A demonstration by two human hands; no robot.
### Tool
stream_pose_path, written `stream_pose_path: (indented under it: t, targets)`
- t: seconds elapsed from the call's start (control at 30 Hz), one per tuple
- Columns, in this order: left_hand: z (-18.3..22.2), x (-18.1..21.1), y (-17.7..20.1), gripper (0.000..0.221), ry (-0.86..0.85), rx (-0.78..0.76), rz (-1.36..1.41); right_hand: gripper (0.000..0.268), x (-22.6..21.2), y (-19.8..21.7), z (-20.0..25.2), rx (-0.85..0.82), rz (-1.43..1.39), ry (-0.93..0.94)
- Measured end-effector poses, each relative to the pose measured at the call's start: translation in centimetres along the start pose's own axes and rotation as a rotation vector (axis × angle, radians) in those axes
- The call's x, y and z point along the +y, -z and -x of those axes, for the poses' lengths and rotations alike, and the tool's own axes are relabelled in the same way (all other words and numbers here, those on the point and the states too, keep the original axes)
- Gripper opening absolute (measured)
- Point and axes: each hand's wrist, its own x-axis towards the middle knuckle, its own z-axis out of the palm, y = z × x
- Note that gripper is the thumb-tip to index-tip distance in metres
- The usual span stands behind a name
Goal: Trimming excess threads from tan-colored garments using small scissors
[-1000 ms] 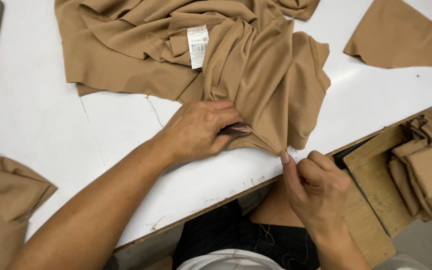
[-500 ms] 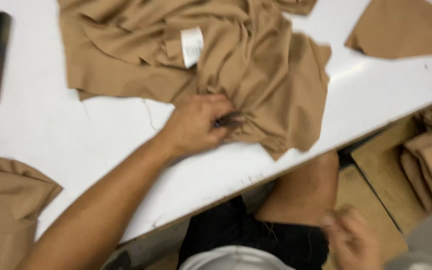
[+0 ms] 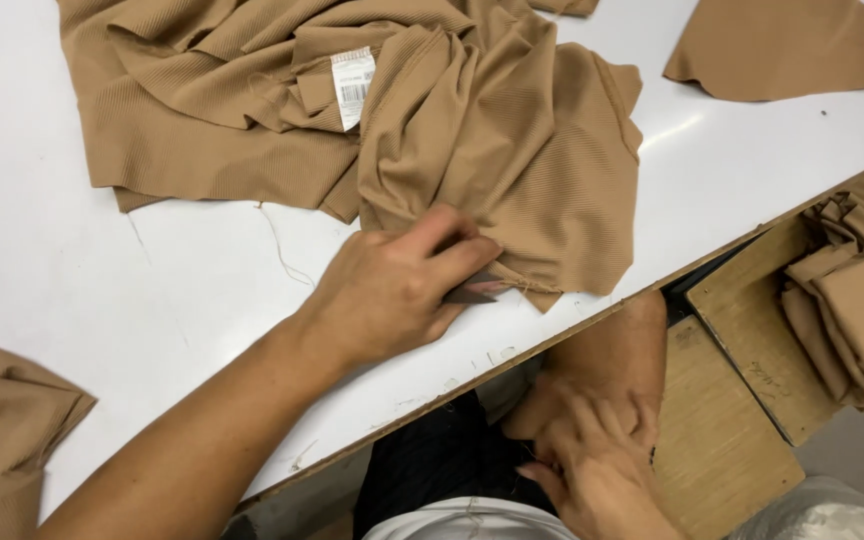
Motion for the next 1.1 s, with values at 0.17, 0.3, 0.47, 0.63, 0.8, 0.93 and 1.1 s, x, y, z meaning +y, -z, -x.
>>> stream_pose_path:
  t: [0.17, 0.3, 0.47, 0.63, 0.8, 0.93, 1.1]
  targets:
    - [0.3, 0.2, -0.8, 0.039, 0.000, 0.047, -0.121, 0.036, 0.5, 2.9, -1.1, -0.015, 0.076, -0.026]
    - [0.3, 0.5, -0.4, 0.035, 0.006, 0.132, -0.030, 0.042, -0.6, 5.4, -1.7, -0.127, 0.012, 0.109]
    - [-0.2, 1.3, -0.1, 0.022, 0.074, 0.168, 0.314, 0.047, -3.7, 8.7, -7.2, 0.235, -0.621, -0.201]
    - [-0.2, 3.1, 1.2, 0.013, 0.073, 0.235, 0.424, 0.059, -4.5, 11.7, -13.3, 0.398, -0.330, -0.238]
    - [-0.4, 2.5, 1.4, 0.020, 0.239, 0.204, 0.458, 0.039, -3.3, 9.3, -16.7, 0.552, -0.542, 0.196]
    - [-0.3, 1.6, 1.1, 0.018, 0.411, 0.283, 0.606, 0.023, -3.4, 7.5, -17.3, 0.600, -1.064, 0.138]
    - [-0.6, 1.6, 0.9, 0.018, 0.387, 0.324, 0.736, 0.043, -2.9, 4.1, -17.1, 0.588, -1.173, 0.236]
